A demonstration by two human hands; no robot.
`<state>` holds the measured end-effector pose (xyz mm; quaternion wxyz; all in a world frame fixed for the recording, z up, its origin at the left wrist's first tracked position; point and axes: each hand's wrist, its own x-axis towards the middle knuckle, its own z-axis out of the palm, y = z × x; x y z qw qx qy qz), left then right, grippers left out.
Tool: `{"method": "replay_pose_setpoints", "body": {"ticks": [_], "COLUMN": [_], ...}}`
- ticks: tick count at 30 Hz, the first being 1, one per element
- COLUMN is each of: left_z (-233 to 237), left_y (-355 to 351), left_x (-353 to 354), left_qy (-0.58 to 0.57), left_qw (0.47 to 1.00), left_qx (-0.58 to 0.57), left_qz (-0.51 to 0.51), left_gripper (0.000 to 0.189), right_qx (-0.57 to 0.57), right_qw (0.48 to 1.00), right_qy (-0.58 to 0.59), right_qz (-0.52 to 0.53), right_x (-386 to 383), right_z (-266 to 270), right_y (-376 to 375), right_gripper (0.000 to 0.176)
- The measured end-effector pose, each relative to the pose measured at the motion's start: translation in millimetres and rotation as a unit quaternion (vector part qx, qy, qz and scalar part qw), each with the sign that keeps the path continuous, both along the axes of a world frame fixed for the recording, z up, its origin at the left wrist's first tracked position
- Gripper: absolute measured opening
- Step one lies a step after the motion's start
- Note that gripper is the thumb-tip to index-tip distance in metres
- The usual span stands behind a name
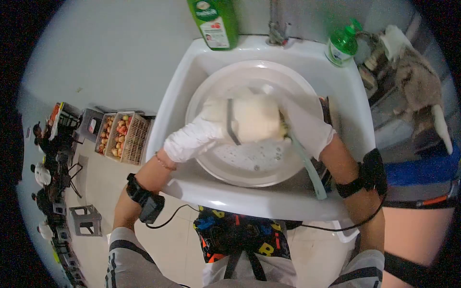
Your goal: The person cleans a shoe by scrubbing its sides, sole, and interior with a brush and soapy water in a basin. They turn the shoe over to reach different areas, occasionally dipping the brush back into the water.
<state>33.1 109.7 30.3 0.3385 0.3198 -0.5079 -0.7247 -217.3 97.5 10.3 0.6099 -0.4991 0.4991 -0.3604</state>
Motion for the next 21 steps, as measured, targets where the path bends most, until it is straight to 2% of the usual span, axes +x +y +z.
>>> {"method": "replay_pose_setpoints", "body": {"ticks": [2,3,4,6,10,11,12,13,15,16,18,19,21], "left_z": [8,12,7,-10,-7,-7,-7,-3,-3,-4,-7,-9,-9], "left_y": [2,-4,-5,-10,-14,-16,-17,-17,-18,-19,-22,-22,-21], "left_x": [8,4,3,4,1,2,3,1,0,-2,-4,-4,-6], "left_qy": [-0.109,-0.228,-0.226,0.059,0.139,0.137,0.134,0.132,0.151,0.17,0.173,0.17,0.178], "left_qw": [0.993,0.969,0.97,0.991,0.987,0.987,0.988,0.987,0.984,0.98,0.98,0.981,0.981], "left_qx": [0.046,0.091,0.089,0.107,0.076,0.075,0.074,0.08,0.078,0.078,0.067,0.056,0.04], "left_qz": [0.025,0.009,0.026,0.052,0.031,0.028,0.025,0.04,0.057,0.069,0.073,0.075,0.065], "left_gripper": [0.047,0.041,0.041,0.037,0.035,0.036,0.037,0.033,0.033,0.032,0.033,0.034,0.038], "right_qx": [-0.031,-0.053,-0.061,0.009,0.006,-0.24,-0.445,-0.45,-0.24,-0.239,-0.039,-0.037,-0.003], "right_qw": [0.999,0.996,0.995,0.998,0.993,0.876,0.607,0.606,0.793,0.791,0.88,0.879,0.927], "right_qy": [0.039,0.075,0.074,0.002,0.085,0.401,0.645,0.643,0.525,0.528,0.391,0.393,0.33], "right_qz": [0.006,0.004,0.019,0.062,0.079,0.117,0.13,0.13,0.195,0.196,0.268,0.267,0.177], "right_x": [-1,-2,-11,-33,-42,-32,-27,-17,-6,-6,-4,-1,2], "right_z": [2,-1,-13,-57,-113,-121,-129,-115,-83,-77,-60,-46,-13], "right_y": [-3,-7,-17,-50,-82,-86,-90,-85,-69,-65,-59,-51,-37], "right_gripper": [0.035,0.033,0.033,0.031,0.03,0.031,0.033,0.033,0.035,0.035,0.034,0.034,0.033]}}
